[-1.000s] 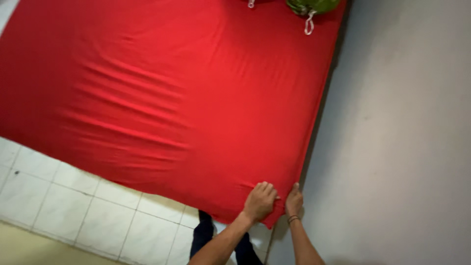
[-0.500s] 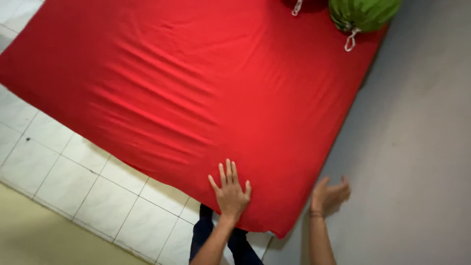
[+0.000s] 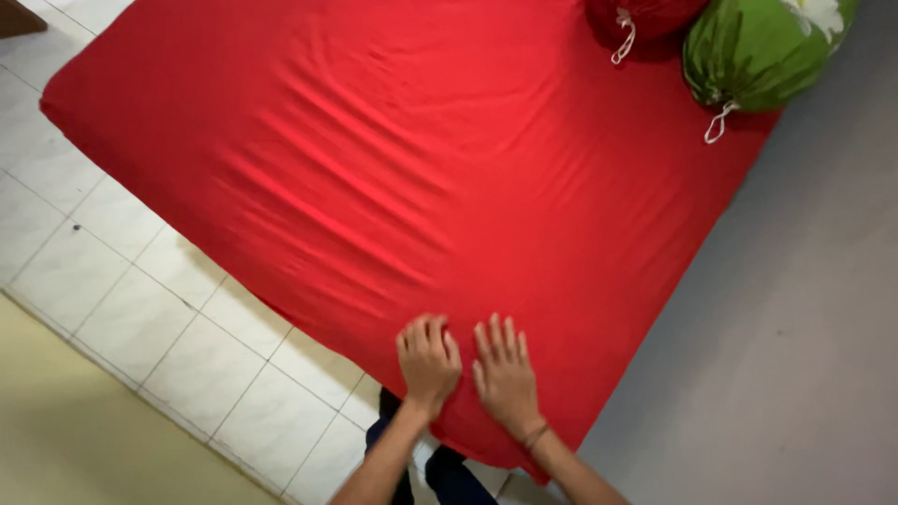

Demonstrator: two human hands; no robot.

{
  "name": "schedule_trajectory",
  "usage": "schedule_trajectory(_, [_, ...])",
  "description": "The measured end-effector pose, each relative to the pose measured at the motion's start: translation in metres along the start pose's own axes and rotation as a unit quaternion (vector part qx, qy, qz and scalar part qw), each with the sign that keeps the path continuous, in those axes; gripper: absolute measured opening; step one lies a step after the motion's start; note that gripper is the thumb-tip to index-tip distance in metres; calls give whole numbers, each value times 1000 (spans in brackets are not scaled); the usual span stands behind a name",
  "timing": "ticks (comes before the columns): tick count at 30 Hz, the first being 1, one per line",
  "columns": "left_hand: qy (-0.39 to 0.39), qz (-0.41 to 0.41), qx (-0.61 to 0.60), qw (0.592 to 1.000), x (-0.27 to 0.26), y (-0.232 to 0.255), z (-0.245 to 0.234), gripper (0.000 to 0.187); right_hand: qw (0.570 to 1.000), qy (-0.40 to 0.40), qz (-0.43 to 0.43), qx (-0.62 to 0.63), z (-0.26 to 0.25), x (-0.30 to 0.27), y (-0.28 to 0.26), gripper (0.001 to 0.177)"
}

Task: The person uses a broom to sweep a red bedsheet on a mattress, then smooths the sheet by hand and tucks the edges under the mattress. The person repeats sweeping and smoothing actions across the bed surface.

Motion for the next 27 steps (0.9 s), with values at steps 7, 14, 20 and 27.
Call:
schedule_trajectory(7, [67,108,79,989,171,10,-8,62,987,121,19,104,-18,-12,2,37])
schedule_trajectory(14, [107,-10,80,991,132,-73,-42,63,969,148,195,7,-34,154,194,66])
schedule_trajectory(20, [104,-134,98,981,103,-137,-64,66,978,12,189,-88,-9,300,184,75])
schedule_trajectory(27, [71,-244,151,955,87,-184,-66,67,999,32,-37,-15,39,373,-64,76])
Point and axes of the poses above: each hand's wrist, its own x-axis towards the middle knuckle, its own z-axis out of the palm, y = z × x, the point moved 9 cm from there along x, towards the middle knuckle, and after that the axes turned 4 degrees about -y, right-handed, at the moved point
